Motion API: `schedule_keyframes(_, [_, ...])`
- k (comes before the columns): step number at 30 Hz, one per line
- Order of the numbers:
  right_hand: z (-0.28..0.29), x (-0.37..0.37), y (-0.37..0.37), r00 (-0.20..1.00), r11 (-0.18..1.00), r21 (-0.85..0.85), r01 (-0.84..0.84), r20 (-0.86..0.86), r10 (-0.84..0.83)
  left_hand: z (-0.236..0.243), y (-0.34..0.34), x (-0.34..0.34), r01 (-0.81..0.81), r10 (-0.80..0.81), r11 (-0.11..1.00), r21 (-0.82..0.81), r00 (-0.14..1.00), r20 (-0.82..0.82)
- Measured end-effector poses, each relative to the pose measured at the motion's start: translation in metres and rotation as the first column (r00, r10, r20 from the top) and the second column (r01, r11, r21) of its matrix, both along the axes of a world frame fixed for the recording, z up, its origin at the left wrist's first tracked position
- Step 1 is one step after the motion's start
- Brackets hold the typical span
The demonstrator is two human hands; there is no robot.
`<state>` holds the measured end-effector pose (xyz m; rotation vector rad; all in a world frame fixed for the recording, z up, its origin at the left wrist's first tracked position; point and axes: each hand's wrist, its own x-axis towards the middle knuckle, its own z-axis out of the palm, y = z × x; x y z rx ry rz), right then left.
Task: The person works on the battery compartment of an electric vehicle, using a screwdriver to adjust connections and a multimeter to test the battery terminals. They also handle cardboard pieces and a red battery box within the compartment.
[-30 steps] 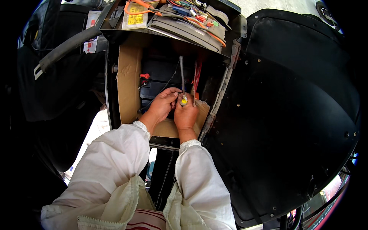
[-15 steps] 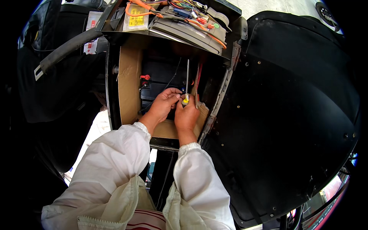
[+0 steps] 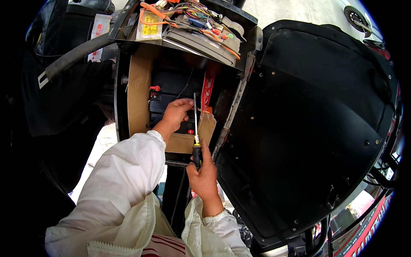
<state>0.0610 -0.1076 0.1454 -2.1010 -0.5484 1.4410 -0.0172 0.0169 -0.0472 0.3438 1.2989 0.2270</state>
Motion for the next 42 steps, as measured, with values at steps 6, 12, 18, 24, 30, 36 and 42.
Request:
schedule_keyframes(6, [0.027,0.006,0.000,0.885,0.970,-0.009,-0.241,0.409,0.223,-0.002,0.000,-0.003,-0.078,0.080,0.994,-0.074,0.996,0.033])
schedule_keyframes(12, [0.038,0.014,0.007,0.874,0.956,-0.142,-0.257,0.387,0.293,-0.002,0.001,0.001,-0.074,0.075,0.996,-0.057,0.997,0.014])
schedule_keyframes(18, [0.033,0.011,0.010,0.875,0.962,-0.126,-0.241,0.400,0.272,0.001,0.001,0.004,-0.102,0.103,0.993,-0.057,0.994,0.029])
schedule_keyframes(24, [0.033,0.009,0.011,0.881,0.968,-0.122,-0.220,0.402,0.251,0.001,0.001,0.003,-0.099,0.101,0.993,-0.059,0.995,0.028])
schedule_keyframes(30, [0.031,0.010,0.014,0.881,0.966,-0.136,-0.220,0.398,0.257,0.002,0.002,0.003,-0.095,0.096,0.994,-0.054,0.995,0.021])
schedule_keyframes(36, [0.026,0.010,0.012,0.938,0.989,-0.112,-0.096,0.321,0.128,0.001,0.001,0.006,-0.090,0.091,0.995,-0.040,0.996,0.012])
schedule_keyframes(42, [0.048,0.020,0.050,0.784,0.878,-0.310,-0.364,0.406,0.469,0.001,-0.011,0.004,-0.085,0.084,0.993,0.080,0.996,0.015])
